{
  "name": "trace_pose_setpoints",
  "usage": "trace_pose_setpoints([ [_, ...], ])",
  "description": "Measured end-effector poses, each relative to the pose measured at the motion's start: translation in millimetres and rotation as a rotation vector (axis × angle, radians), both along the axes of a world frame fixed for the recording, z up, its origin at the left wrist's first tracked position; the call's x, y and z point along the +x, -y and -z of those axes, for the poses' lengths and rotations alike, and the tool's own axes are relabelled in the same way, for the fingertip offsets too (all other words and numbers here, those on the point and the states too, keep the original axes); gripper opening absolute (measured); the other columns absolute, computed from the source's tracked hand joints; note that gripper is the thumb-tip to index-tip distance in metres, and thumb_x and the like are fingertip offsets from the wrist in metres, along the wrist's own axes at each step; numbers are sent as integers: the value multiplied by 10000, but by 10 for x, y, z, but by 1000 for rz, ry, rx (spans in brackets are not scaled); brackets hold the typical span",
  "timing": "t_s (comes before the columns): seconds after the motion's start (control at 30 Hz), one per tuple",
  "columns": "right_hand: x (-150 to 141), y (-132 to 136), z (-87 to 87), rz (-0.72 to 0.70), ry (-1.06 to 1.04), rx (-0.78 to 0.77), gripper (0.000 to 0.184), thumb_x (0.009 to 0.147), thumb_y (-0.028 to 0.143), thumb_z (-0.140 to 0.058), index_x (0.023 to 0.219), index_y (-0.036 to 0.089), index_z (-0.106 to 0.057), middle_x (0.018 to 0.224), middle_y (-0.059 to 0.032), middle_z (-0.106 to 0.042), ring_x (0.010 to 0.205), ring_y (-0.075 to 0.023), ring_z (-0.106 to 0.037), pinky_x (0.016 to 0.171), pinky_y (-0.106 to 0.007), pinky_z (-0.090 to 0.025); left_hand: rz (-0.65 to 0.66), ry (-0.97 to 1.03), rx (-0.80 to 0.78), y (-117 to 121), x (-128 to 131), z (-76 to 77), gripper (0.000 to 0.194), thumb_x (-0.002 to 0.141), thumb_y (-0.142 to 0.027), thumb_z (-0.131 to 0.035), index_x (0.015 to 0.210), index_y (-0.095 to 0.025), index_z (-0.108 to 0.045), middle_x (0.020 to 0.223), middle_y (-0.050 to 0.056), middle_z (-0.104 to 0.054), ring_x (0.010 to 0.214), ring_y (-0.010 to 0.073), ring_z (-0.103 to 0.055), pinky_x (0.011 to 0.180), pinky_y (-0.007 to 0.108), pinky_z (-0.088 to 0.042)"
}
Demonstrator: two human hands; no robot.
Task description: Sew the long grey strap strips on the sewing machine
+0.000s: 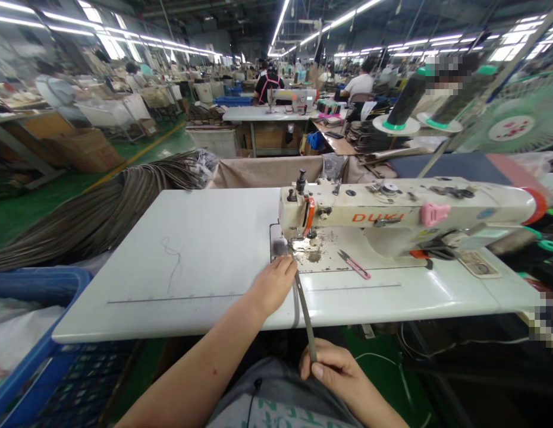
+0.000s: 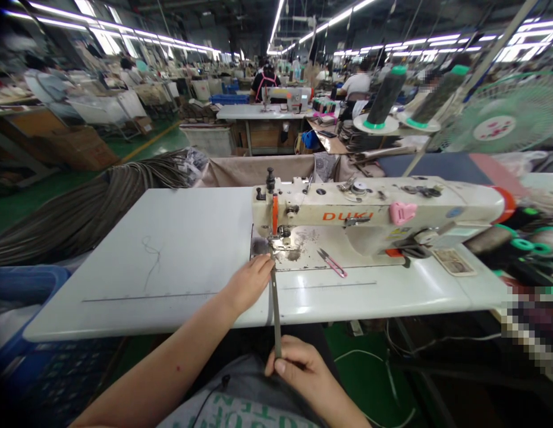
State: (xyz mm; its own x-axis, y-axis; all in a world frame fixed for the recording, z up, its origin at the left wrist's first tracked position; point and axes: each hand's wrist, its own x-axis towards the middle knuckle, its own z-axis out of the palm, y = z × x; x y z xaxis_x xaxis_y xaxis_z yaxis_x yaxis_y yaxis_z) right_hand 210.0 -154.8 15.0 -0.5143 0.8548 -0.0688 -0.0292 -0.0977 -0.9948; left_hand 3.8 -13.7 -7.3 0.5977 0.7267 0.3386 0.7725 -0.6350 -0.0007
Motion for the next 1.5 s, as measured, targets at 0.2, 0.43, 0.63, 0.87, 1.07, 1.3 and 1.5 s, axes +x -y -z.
trace_pose_setpoints([
  [0.2, 1, -5, 27, -51, -58, 9, 391, 977, 521, -668, 840, 197, -837, 902, -92, -721, 920, -248, -667, 858, -356, -503, -7, 25, -6, 1, -6, 23, 306, 980, -94, -496, 1278, -121, -563, 1326, 155, -632, 1303, 257, -594, 1179, 416, -459],
  [0.43, 8, -11, 48, -59, -81, 34, 416, 991, 507, -655, 790, 190, -832, 837, -77, -697, 874, -233, -667, 823, -346, -506, -28, 38, -9, -36, 21, 57, 352, 986, -82, -436, 1324, -138, -518, 1358, 145, -618, 1371, 262, -554, 1190, 459, -449],
  [0.63, 7, 1, 32, -89, -87, 52, 411, 996, 503, -650, 813, 180, -827, 835, -79, -704, 845, -223, -664, 796, -336, -496, -18, 24, -2, -32, 11, 72, 327, 1000, -103, -448, 1314, -115, -535, 1345, 152, -625, 1359, 259, -563, 1187, 425, -453],
  [0.87, 37, -19, 34, -108, -102, 83, 423, 984, 530, -653, 796, 186, -811, 816, -76, -697, 850, -232, -667, 797, -342, -510, 7, -25, -6, -18, -3, 75, 308, 999, -108, -458, 1284, -151, -566, 1329, 124, -643, 1353, 254, -569, 1182, 433, -462],
  [1.07, 15, -49, 3, -16, -35, 48, 278, 934, 475, -741, 886, 215, -826, 968, -94, -727, 1009, -270, -686, 933, -385, -517, 0, -23, -1, -12, 5, 59, 302, 1001, -106, -460, 1284, -126, -561, 1323, 142, -638, 1338, 259, -574, 1172, 421, -468],
  [1.3, -90, 24, 129, 75, -211, -279, 459, 1004, 552, -603, 1229, 170, -723, 677, -43, -726, 625, -194, -675, 676, -328, -525, -15, 2, 12, -1, 9, 39, 277, 1003, -113, -481, 1267, -102, -565, 1307, 146, -637, 1315, 264, -586, 1175, 400, -459],
  [1.5, -145, -31, 387, -139, 133, -80, 350, 915, 509, -732, 835, 176, -805, 926, -86, -742, 946, -257, -693, 896, -376, -520, -13, 18, 19, -1, 3, 19, 295, 991, -94, -489, 1273, -112, -571, 1308, 148, -636, 1284, 251, -606, 1174, 389, -460],
])
